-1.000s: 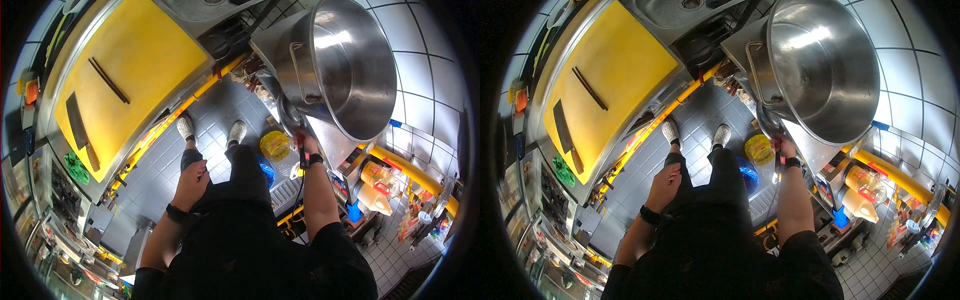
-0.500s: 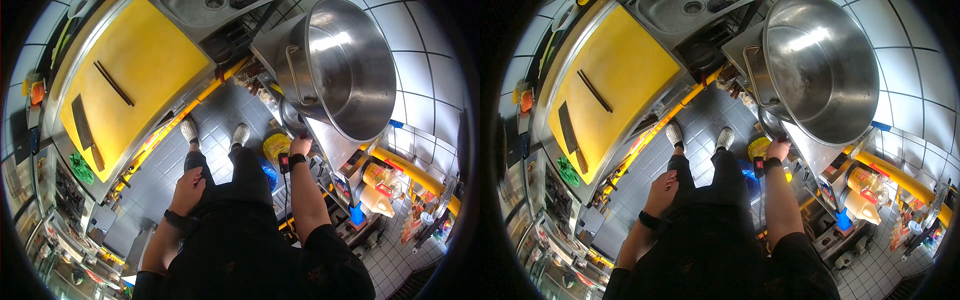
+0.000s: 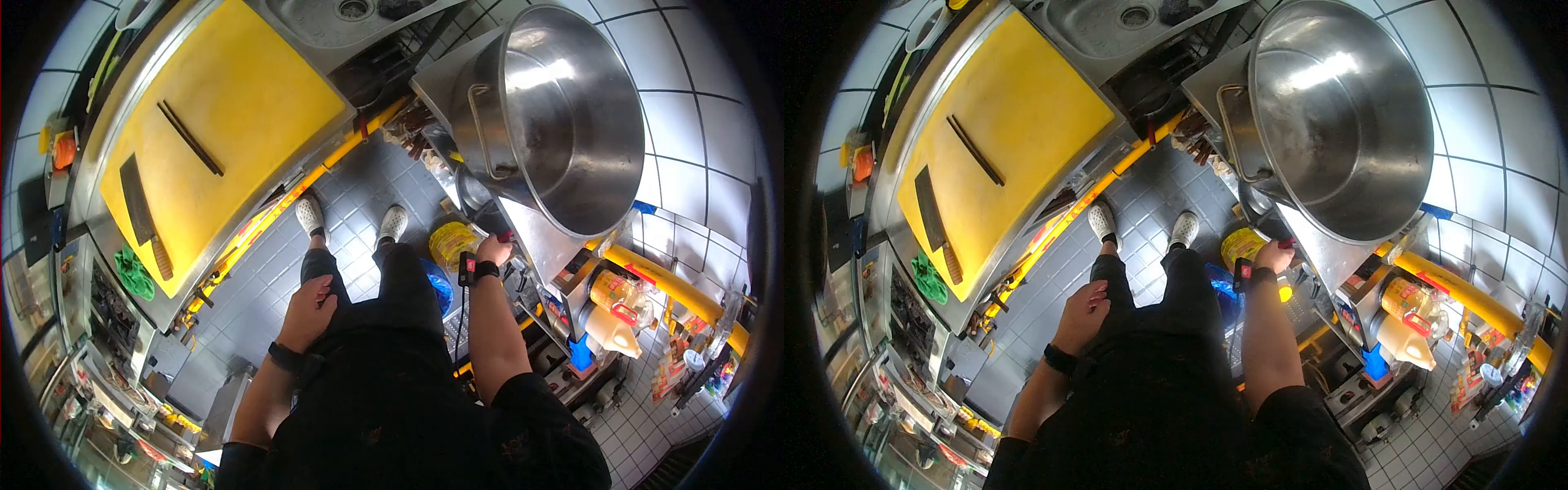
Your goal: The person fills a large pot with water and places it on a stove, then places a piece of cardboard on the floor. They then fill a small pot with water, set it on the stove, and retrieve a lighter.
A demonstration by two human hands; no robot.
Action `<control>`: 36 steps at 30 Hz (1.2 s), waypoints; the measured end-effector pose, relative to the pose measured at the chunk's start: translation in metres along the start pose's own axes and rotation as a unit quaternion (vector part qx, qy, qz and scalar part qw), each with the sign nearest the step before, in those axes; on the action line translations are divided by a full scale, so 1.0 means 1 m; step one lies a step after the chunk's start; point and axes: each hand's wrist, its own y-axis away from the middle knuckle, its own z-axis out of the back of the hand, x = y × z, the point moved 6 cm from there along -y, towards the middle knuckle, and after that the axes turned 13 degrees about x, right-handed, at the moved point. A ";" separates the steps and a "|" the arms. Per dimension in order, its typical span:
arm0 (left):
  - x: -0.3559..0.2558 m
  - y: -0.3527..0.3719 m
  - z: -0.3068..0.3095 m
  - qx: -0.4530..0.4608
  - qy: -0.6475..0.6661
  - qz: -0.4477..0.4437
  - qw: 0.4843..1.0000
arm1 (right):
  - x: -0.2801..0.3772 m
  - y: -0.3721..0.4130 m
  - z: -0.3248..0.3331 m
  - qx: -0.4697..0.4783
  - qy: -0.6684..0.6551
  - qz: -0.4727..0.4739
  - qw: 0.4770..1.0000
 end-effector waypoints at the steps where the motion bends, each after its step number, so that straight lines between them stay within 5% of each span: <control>1: -0.003 0.000 0.001 0.002 0.000 -0.001 1.000 | -0.001 0.005 -0.001 -0.002 -0.001 -0.001 1.000; 7: -0.004 -0.001 0.002 0.045 -0.015 0.029 0.998 | -0.063 -0.021 -0.057 0.068 -0.176 0.082 0.979; 8: -0.005 -0.001 0.004 0.035 -0.020 0.016 0.999 | -0.067 -0.021 -0.066 0.110 -0.333 0.038 0.936; 9: -0.007 -0.001 0.006 0.025 -0.026 0.002 0.999 | -0.068 -0.018 -0.064 0.108 -0.335 0.038 0.935; 11: -0.012 -0.002 0.011 0.029 -0.030 -0.006 0.999 | -0.007 0.034 -0.022 0.096 -0.113 0.099 0.984; 12: -0.016 -0.001 0.016 0.034 -0.034 -0.013 0.999 | -0.021 0.018 -0.044 0.244 -0.324 0.115 0.907; 13: -0.019 0.000 0.020 0.036 -0.037 -0.015 0.999 | -0.012 0.025 -0.038 0.241 -0.327 0.114 0.907; 15: -0.023 0.001 0.026 0.057 -0.039 -0.001 0.998 | 0.019 0.053 -0.018 0.219 -0.620 -0.087 0.749; 17: -0.024 -0.001 0.031 0.056 -0.046 -0.019 0.997 | 0.041 0.061 0.000 0.205 -0.609 -0.175 0.746; 19: -0.030 -0.002 0.037 0.052 -0.053 -0.039 0.996 | 0.046 0.063 0.004 0.196 -0.679 -0.254 0.660; 25: -0.046 -0.001 0.060 0.066 -0.071 -0.043 0.994 | 0.047 0.075 0.001 0.225 -0.683 -0.257 0.646; 27: -0.046 -0.002 0.068 0.060 -0.075 -0.053 0.994 | 0.044 0.079 -0.006 0.257 -0.723 -0.226 0.601; 33: -0.055 -0.003 0.092 0.069 -0.095 -0.083 0.990 | 0.047 0.118 0.016 0.240 -0.728 -0.210 0.607; 35: -0.065 0.000 0.105 0.072 -0.106 -0.091 0.988 | 0.047 0.121 0.022 0.319 -0.647 -0.150 0.676; 36: -0.070 0.001 0.113 0.069 -0.115 -0.095 0.986 | 0.041 0.129 0.024 0.308 -0.679 -0.170 0.644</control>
